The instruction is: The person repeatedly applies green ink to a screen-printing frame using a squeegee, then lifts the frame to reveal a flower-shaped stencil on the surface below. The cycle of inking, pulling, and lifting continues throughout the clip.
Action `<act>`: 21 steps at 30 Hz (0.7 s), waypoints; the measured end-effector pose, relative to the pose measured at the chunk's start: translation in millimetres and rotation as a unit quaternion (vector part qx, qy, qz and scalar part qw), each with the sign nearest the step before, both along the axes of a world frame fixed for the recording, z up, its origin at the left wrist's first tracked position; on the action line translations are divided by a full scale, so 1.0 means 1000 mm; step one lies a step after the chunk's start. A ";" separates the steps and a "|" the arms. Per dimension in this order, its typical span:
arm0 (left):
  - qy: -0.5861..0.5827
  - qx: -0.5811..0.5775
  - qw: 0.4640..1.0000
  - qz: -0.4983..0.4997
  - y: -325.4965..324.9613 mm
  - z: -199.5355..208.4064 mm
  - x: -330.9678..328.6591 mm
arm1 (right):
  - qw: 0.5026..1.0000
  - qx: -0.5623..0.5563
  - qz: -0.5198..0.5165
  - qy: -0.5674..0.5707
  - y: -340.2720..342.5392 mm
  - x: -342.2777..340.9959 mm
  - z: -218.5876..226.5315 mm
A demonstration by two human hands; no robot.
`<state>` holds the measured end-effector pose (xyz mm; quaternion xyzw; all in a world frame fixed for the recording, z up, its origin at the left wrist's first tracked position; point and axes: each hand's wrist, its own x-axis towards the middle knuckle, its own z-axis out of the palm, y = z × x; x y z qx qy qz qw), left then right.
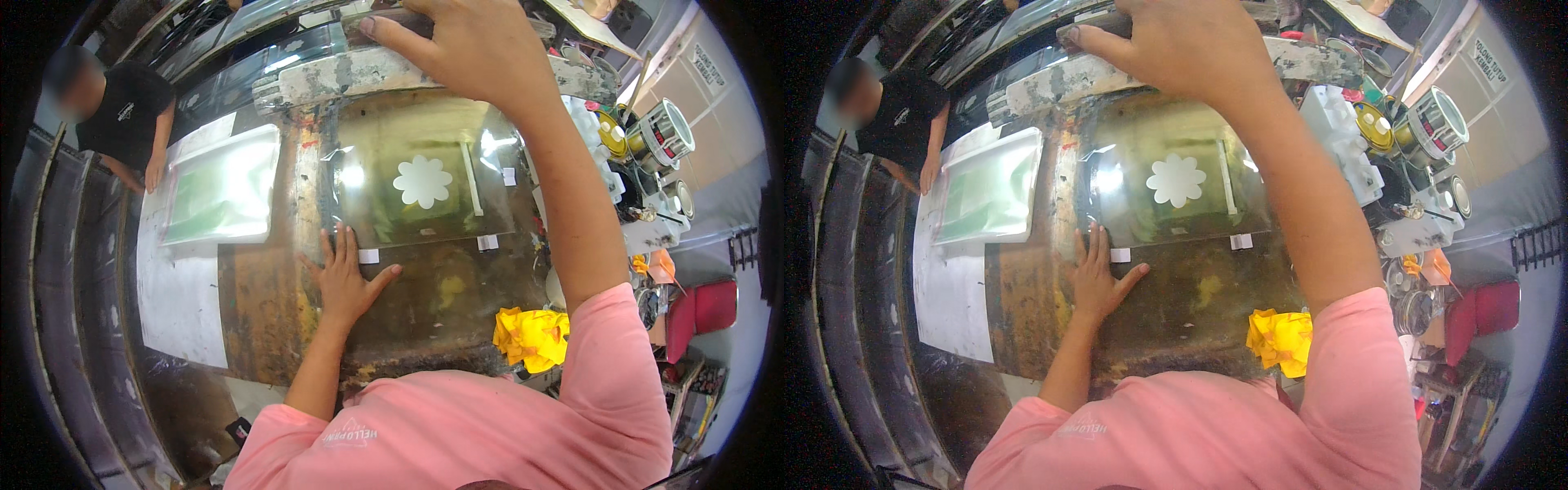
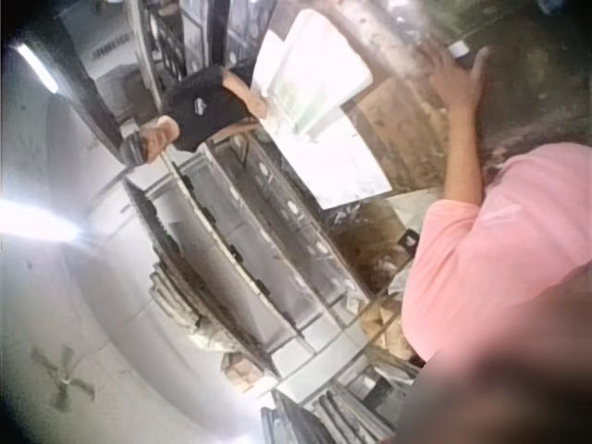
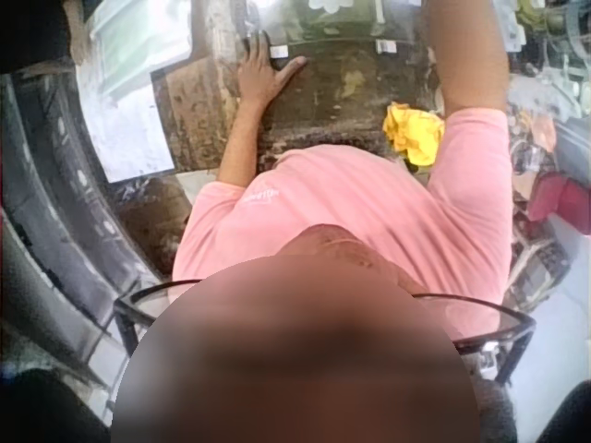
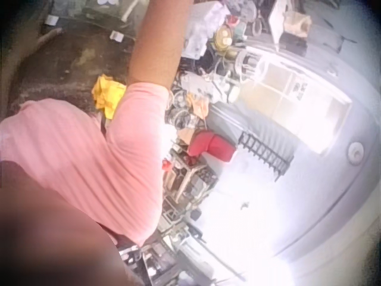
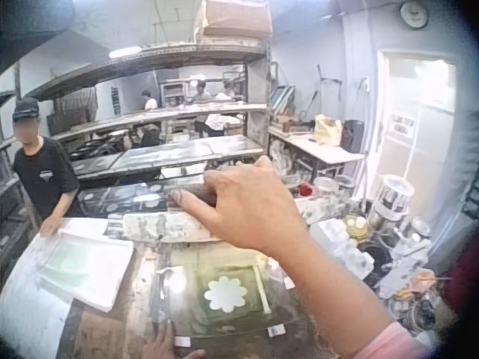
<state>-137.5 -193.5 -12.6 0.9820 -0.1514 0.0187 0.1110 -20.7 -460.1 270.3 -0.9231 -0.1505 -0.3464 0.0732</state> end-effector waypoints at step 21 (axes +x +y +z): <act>-0.234 -0.254 0.915 0.206 0.231 0.044 0.100 | 1.000 -0.019 -0.013 -0.017 0.006 -0.004 -0.002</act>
